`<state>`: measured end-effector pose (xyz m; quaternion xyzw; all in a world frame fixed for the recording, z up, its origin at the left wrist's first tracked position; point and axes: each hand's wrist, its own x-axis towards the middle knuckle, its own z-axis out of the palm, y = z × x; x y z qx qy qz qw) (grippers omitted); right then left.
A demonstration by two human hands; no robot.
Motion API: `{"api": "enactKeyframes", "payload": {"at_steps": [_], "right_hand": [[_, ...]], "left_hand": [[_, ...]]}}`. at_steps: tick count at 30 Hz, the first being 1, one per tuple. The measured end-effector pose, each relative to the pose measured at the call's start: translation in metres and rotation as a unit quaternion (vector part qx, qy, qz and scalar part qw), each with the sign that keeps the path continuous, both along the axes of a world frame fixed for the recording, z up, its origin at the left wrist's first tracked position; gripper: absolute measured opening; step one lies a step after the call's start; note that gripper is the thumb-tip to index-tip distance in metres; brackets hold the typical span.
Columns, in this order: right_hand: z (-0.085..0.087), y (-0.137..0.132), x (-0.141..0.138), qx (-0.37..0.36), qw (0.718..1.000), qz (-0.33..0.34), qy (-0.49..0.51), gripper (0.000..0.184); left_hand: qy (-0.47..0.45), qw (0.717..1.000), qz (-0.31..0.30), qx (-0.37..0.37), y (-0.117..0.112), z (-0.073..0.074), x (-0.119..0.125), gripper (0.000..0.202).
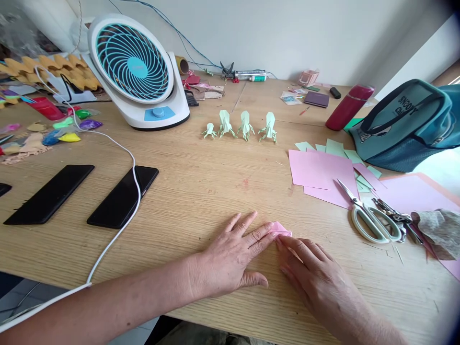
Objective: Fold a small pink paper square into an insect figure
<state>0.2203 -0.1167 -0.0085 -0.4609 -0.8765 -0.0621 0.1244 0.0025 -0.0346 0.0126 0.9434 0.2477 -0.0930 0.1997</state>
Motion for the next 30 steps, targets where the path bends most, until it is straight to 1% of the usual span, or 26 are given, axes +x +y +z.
{"api": "enactKeyframes", "payload": {"at_steps": [6,10,14,19,23,26,30], "right_hand": [[-0.002,-0.002,0.0,0.025,0.999,0.004,-0.034,0.034],[0.002,0.0,-0.001,0.024,0.999,0.005,-0.021,0.032],[0.005,0.003,-0.003,0.012,1.0,-0.019,0.009,0.03],[0.003,0.008,-0.009,-0.006,0.997,-0.065,0.031,0.037],[0.0,0.011,-0.011,-0.01,0.996,-0.089,0.008,0.042],[-0.001,0.012,-0.011,-0.003,0.997,-0.076,-0.027,0.046],[-0.002,0.013,-0.013,0.016,0.995,-0.07,-0.066,0.042]], "left_hand": [[-0.018,1.0,0.007,0.002,-0.001,-0.001,0.001,0.091],[-0.029,0.999,0.015,0.009,-0.004,-0.003,0.001,0.09],[-0.037,0.999,0.02,0.021,-0.007,-0.005,0.002,0.093],[-0.009,1.0,0.017,0.013,-0.008,-0.005,0.004,0.098],[-0.012,1.0,0.013,0.018,-0.008,-0.006,0.004,0.101],[-0.019,1.0,0.013,0.017,-0.008,-0.006,0.004,0.102],[-0.009,1.0,0.024,0.017,-0.01,-0.008,0.006,0.109]]}}
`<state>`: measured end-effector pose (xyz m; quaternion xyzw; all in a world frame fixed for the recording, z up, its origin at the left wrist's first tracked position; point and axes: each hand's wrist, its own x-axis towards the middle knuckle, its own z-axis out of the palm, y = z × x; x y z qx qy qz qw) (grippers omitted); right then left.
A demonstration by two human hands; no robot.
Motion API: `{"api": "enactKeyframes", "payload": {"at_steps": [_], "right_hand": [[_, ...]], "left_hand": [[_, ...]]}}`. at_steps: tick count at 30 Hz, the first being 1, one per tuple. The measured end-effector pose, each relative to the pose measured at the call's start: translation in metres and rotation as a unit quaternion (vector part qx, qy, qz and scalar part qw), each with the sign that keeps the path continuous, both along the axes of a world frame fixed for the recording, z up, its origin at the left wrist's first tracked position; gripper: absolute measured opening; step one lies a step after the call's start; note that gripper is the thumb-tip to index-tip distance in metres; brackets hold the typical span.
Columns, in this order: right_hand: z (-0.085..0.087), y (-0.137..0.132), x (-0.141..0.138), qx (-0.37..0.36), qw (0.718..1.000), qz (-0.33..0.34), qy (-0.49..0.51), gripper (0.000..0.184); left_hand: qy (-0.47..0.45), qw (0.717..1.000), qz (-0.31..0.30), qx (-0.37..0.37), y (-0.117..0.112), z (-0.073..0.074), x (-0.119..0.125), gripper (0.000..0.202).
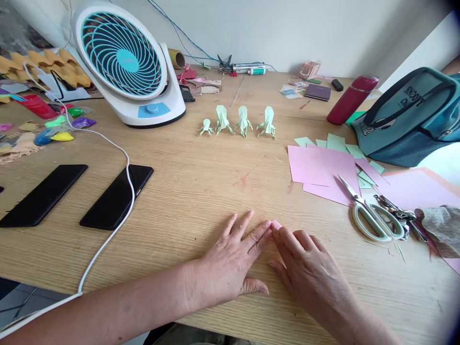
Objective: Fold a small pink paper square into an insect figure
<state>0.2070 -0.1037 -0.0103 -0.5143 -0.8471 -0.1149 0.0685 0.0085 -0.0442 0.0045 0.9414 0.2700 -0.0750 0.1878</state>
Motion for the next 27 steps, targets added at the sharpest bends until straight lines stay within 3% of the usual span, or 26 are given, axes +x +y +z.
{"api": "enactKeyframes", "payload": {"at_steps": [6,11,18,22,27], "right_hand": [[0.001,-0.003,-0.006,0.02,1.0,-0.011,-0.01,0.038],[0.004,-0.012,-0.008,0.029,0.999,-0.023,-0.018,0.04],[0.011,-0.014,0.001,0.025,0.999,0.009,0.027,0.039],[0.015,-0.011,0.018,0.042,0.996,-0.01,0.076,0.036],[0.013,-0.006,0.034,0.032,0.99,-0.052,0.126,0.032]], "left_hand": [[-0.031,0.999,0.008,0.023,-0.002,-0.003,-0.003,0.1],[-0.019,0.999,0.018,0.02,-0.002,0.002,-0.002,0.098],[-0.106,0.991,0.039,0.07,0.009,0.009,0.004,0.044],[-0.129,0.984,0.104,0.072,0.024,0.016,0.022,0.032],[-0.09,0.989,0.114,0.007,0.038,0.026,0.042,0.021]]}}
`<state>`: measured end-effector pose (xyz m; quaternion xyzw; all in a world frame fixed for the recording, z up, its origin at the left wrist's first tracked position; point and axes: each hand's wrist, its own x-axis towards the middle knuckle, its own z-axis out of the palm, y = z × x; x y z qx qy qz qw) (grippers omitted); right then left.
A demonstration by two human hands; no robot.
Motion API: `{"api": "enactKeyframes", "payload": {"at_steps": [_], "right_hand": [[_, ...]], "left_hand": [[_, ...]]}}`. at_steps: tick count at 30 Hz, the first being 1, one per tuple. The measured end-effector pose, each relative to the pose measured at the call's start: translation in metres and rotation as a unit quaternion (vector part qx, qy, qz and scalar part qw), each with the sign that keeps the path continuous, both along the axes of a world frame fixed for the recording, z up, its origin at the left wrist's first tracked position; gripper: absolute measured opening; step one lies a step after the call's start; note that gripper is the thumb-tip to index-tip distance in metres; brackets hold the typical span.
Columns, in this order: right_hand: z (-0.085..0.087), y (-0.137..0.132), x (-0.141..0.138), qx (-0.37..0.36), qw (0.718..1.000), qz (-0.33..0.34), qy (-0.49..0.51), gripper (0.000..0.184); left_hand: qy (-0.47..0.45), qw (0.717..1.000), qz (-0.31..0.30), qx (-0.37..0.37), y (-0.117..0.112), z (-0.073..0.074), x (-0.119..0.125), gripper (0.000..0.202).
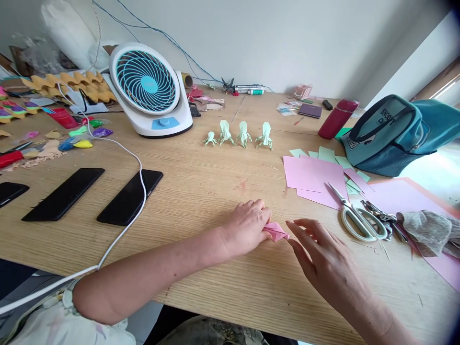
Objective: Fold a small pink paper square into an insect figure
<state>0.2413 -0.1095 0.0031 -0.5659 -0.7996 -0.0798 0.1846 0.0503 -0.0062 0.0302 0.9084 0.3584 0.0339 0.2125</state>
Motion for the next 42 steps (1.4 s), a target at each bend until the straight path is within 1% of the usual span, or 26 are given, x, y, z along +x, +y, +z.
{"api": "enactKeyframes", "payload": {"at_steps": [3,5,7,9,11,13,15,17,18,20,22,24,27,29,31,35,38,40,42], "right_hand": [[0.0,0.007,0.006,-0.015,0.999,-0.01,0.051,0.032],[0.001,0.015,0.011,-0.032,0.994,-0.032,0.104,0.031],[0.003,0.026,0.016,-0.059,0.979,-0.059,0.183,0.03],[0.005,0.037,0.02,-0.094,0.95,-0.08,0.286,0.03],[0.008,0.048,0.021,-0.157,0.911,-0.078,0.374,0.036],[0.01,0.058,0.017,-0.235,0.874,-0.049,0.423,0.041],[0.01,0.067,0.009,-0.297,0.842,-0.023,0.449,0.042],[0.007,0.074,0.002,-0.32,0.815,-0.014,0.482,0.041],[0.005,0.078,-0.001,-0.32,0.805,-0.013,0.498,0.041],[-0.001,0.083,-0.004,-0.318,0.795,-0.009,0.516,0.04],[-0.006,0.086,-0.005,-0.325,0.795,-0.006,0.512,0.041],[-0.009,0.086,-0.004,-0.334,0.802,-0.006,0.495,0.042],[-0.009,0.084,-0.005,-0.326,0.83,-0.007,0.453,0.042],[-0.008,0.082,-0.005,-0.315,0.848,-0.001,0.426,0.04],[-0.007,0.079,-0.006,-0.31,0.856,0.008,0.414,0.037],[-0.006,0.075,-0.007,-0.318,0.848,0.006,0.424,0.033],[-0.006,0.073,-0.009,-0.329,0.838,-0.004,0.435,0.028],[-0.006,0.073,-0.01,-0.331,0.84,-0.014,0.429,0.027],[-0.006,0.073,-0.011,-0.325,0.848,-0.021,0.417,0.028]], "left_hand": [[-0.021,0.998,-0.005,-0.062,0.006,0.001,0.003,0.013],[-0.047,0.993,-0.007,-0.109,0.012,-0.002,0.004,0.01],[-0.106,0.977,0.005,-0.185,0.021,-0.008,0.004,0.014],[-0.188,0.944,0.04,-0.267,0.032,-0.015,0.005,0.018],[-0.219,0.93,0.042,-0.291,0.041,-0.022,0.007,0.019],[-0.251,0.916,0.04,-0.309,0.046,-0.027,0.009,0.023],[-0.29,0.888,0.051,-0.353,0.046,-0.031,0.011,0.028],[-0.316,0.855,0.071,-0.405,0.044,-0.034,0.012,0.03],[-0.319,0.844,0.081,-0.423,0.043,-0.036,0.012,0.028],[-0.32,0.842,0.096,-0.424,0.044,-0.037,0.01,0.027],[-0.339,0.85,0.097,-0.39,0.047,-0.038,0.007,0.029],[-0.369,0.853,0.082,-0.36,0.051,-0.04,0.003,0.03],[-0.391,0.841,0.05,-0.37,0.056,-0.042,0.0,0.023],[-0.396,0.834,0.046,-0.381,0.057,-0.043,0.0,0.017],[-0.4,0.829,0.053,-0.389,0.055,-0.043,0.002,0.017],[-0.407,0.817,0.083,-0.401,0.053,-0.041,0.004,0.022],[-0.402,0.824,0.108,-0.386,0.053,-0.041,0.004,0.021],[-0.395,0.829,0.111,-0.381,0.054,-0.042,0.004,0.019],[-0.394,0.829,0.108,-0.382,0.055,-0.044,0.004,0.02]]}}
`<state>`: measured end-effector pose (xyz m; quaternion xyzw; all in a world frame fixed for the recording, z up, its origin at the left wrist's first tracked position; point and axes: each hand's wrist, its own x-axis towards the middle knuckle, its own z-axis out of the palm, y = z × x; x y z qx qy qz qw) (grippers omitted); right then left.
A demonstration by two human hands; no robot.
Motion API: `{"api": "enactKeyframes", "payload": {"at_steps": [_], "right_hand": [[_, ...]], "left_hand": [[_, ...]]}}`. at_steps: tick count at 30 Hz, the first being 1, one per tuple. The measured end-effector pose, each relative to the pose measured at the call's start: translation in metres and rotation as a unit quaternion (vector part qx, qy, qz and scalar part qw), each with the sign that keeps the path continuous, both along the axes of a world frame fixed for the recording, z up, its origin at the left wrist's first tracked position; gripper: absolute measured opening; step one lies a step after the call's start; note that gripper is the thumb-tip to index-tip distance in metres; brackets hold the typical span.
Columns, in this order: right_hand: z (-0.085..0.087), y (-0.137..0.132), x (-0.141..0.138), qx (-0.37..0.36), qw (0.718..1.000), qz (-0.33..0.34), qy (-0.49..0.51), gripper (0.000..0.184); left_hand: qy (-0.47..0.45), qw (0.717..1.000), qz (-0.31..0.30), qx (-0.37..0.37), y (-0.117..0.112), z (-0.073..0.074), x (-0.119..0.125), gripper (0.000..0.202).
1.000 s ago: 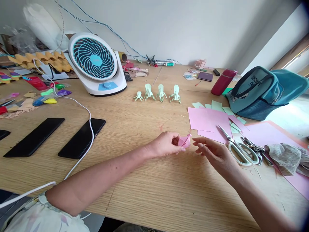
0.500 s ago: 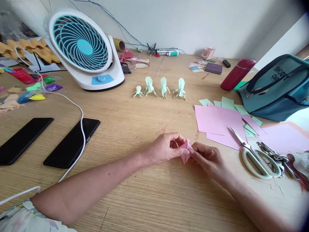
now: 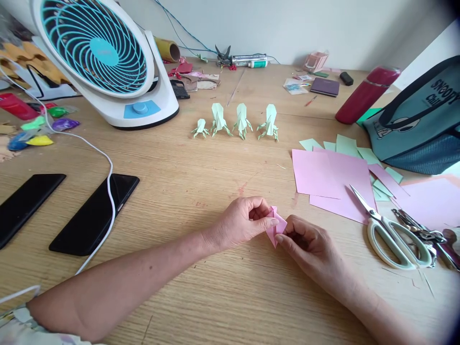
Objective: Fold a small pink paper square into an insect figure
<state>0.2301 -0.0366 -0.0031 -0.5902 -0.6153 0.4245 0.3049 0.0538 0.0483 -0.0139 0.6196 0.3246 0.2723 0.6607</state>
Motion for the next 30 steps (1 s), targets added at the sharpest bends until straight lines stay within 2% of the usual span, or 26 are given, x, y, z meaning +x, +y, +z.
{"api": "enactKeyframes", "payload": {"at_steps": [6,13,15,19,21,26,30], "right_hand": [[0.0,0.0,0.001,0.002,1.0,-0.005,-0.005,0.035],[0.001,0.002,0.004,-0.002,1.0,0.015,0.016,0.039],[0.002,0.002,0.004,0.003,1.0,0.023,0.015,0.038],[0.004,0.0,0.004,0.011,0.999,0.034,0.01,0.035],[0.004,-0.001,0.004,0.013,0.999,0.042,0.009,0.034],[0.007,-0.002,0.006,0.016,0.998,0.057,0.007,0.036],[0.01,-0.003,0.007,0.016,0.998,0.067,0.003,0.036]], "left_hand": [[-0.046,0.998,-0.024,-0.029,-0.001,0.002,-0.002,0.025],[-0.042,0.998,-0.036,-0.004,0.0,0.002,-0.003,0.014],[-0.037,0.999,-0.026,0.02,-0.001,0.0,-0.003,0.011],[-0.006,0.994,-0.02,0.106,-0.006,0.0,-0.005,0.044],[0.018,0.989,-0.032,0.145,-0.008,0.001,-0.005,0.05],[0.045,0.974,-0.024,0.22,-0.012,0.004,-0.006,0.029],[0.056,0.975,-0.009,0.216,-0.014,0.008,-0.005,0.027]]}}
